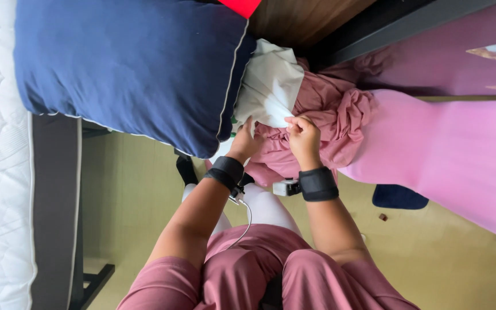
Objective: The person folds a pink duvet and a white sheet on a bed, then stacks several pillows on the floor beside the bed. The person uses their hands to gather and fold the bedding items and to move the pillows.
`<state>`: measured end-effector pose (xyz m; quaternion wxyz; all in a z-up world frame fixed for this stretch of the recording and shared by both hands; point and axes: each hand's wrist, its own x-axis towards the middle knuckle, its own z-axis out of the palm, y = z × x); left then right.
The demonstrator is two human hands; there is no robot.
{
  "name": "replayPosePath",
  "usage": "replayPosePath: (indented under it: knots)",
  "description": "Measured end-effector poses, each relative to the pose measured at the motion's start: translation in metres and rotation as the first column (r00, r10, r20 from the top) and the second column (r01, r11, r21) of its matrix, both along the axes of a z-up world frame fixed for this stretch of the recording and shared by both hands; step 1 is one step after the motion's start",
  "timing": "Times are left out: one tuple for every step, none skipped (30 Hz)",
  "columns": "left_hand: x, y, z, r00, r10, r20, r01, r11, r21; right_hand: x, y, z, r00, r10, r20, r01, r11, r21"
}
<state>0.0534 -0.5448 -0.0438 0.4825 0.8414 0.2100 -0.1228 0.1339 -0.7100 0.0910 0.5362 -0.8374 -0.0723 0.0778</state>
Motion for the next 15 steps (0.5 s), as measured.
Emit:
replayPosePath:
  knots:
    - [0.006,0.005,0.025,1.0,0.015,0.002,-0.015,1.0,0.006,-0.003,0.009,0.015,1.0,0.015,0.002,-0.015,1.0,0.006]
    - [0.011,0.01,0.05,0.999,0.039,-0.011,-0.04,0.998,-0.053,-0.007,0.017,0.031,0.999,0.041,-0.027,-0.039,0.998,0.041]
    - [0.016,0.015,0.075,0.998,0.065,-0.024,-0.067,0.992,-0.111,-0.01,0.026,0.047,0.996,0.07,-0.055,-0.066,0.995,0.078]
    - [0.015,0.016,0.081,0.996,0.082,-0.023,-0.084,0.991,-0.104,-0.012,0.032,0.061,0.995,0.087,-0.054,-0.083,0.993,0.086]
    - [0.015,0.019,0.087,0.996,0.042,0.081,-0.034,0.994,-0.108,-0.012,0.039,0.076,0.992,0.127,-0.019,-0.125,0.987,0.1]
    - [0.015,0.022,0.094,0.983,0.001,0.184,0.018,0.994,-0.105,-0.014,0.046,0.092,0.986,0.167,0.015,-0.167,0.979,0.114]
    - [0.014,0.025,0.093,0.981,0.022,0.193,-0.004,0.995,-0.095,-0.014,0.051,0.101,0.982,0.189,0.026,-0.191,0.974,0.122]
    - [0.012,0.029,0.091,0.974,0.046,0.221,-0.023,0.995,-0.102,-0.013,0.057,0.111,0.979,0.199,0.053,-0.204,0.971,0.126]
    - [0.01,0.032,0.09,0.966,0.071,0.249,-0.045,0.993,-0.11,-0.014,0.063,0.12,0.974,0.211,0.078,-0.22,0.967,0.129]
    - [0.01,0.036,0.09,0.962,0.093,0.257,-0.069,0.993,-0.101,-0.016,0.067,0.127,0.968,0.235,0.088,-0.245,0.96,0.136]
    - [0.01,0.041,0.09,0.963,0.087,0.256,-0.061,0.992,-0.109,-0.017,0.072,0.134,0.963,0.247,0.105,-0.261,0.953,0.152]
    - [0.01,0.046,0.09,0.964,0.081,0.255,-0.053,0.992,-0.117,-0.018,0.078,0.14,0.958,0.259,0.121,-0.277,0.946,0.168]
    - [0.01,0.054,0.1,0.959,0.107,0.262,-0.08,0.991,-0.111,-0.015,0.082,0.145,0.95,0.285,0.129,-0.305,0.937,0.173]
    - [0.01,0.061,0.11,0.969,0.124,0.216,-0.072,0.97,-0.233,-0.013,0.087,0.15,0.948,0.281,0.149,-0.304,0.937,0.171]
    - [0.01,0.068,0.12,0.977,0.129,0.172,-0.06,0.933,-0.356,-0.01,0.09,0.154,0.948,0.272,0.167,-0.299,0.939,0.168]
